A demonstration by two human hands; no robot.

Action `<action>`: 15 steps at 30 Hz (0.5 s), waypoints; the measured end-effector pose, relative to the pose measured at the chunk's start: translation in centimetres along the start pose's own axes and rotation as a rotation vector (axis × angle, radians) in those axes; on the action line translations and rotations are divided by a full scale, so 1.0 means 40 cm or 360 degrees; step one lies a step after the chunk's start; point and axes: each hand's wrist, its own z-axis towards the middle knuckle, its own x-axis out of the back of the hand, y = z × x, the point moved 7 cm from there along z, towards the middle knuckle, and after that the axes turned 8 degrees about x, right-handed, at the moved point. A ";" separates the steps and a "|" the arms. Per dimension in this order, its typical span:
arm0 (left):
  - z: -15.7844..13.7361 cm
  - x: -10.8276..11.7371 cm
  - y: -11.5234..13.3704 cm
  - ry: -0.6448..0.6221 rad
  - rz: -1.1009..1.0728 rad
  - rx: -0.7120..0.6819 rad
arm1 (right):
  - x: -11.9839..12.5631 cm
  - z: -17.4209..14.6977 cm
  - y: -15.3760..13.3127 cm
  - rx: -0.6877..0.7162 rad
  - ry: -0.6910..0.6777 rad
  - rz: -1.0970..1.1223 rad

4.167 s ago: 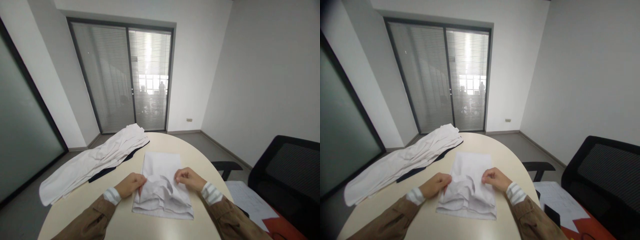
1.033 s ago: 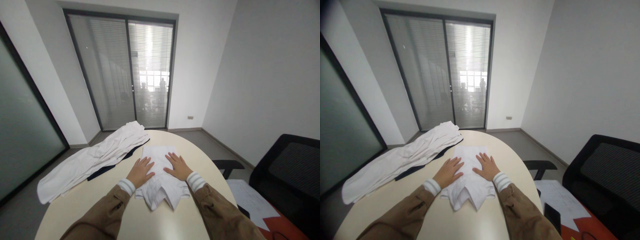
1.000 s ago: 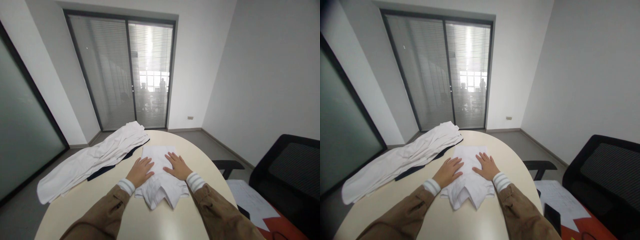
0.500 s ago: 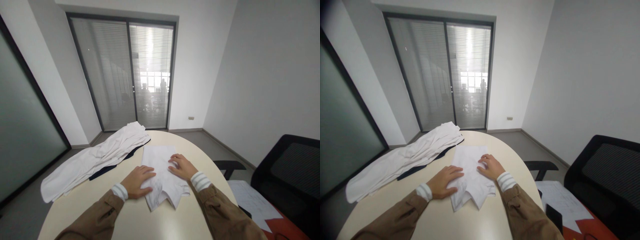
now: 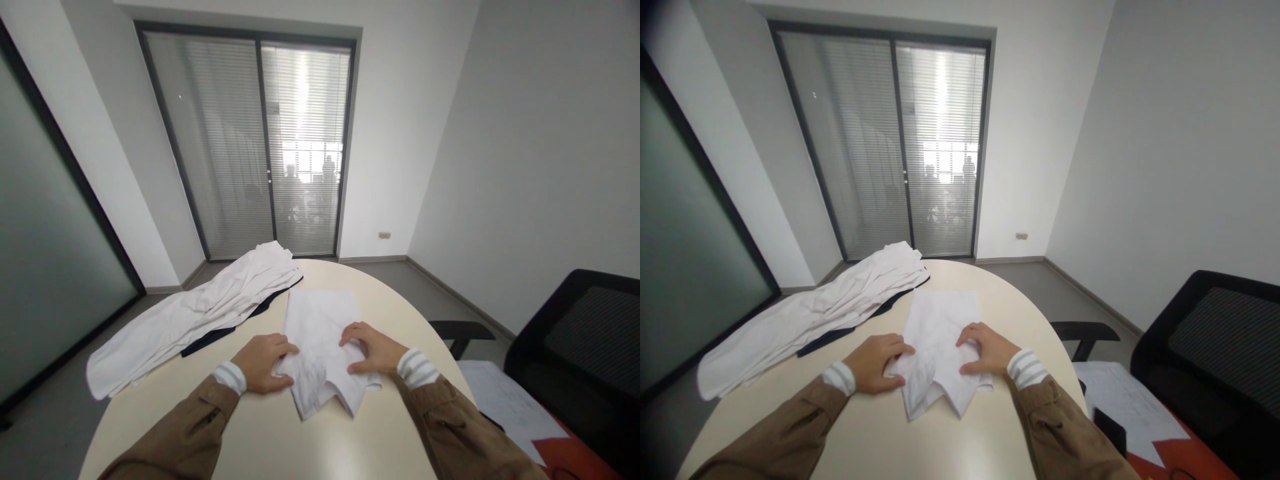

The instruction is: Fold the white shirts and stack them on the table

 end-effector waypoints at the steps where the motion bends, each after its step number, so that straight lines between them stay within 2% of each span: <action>1: 0.001 0.000 0.002 0.0011 0.0027 -0.0017 | -0.006 -0.001 0.003 -0.0005 -0.0016 0.0018; 8: 0.002 -0.003 -0.004 0.0057 0.0105 0.0013 | -0.023 -0.016 0.033 -0.0148 -0.0042 -0.0004; 12: -0.002 -0.004 0.002 0.0080 0.0077 -0.0036 | -0.029 -0.027 0.034 -0.0209 -0.0073 0.0155; 15: -0.001 0.004 -0.002 0.0197 0.0021 -0.0032 | -0.031 -0.032 0.029 -0.0231 -0.0138 0.0283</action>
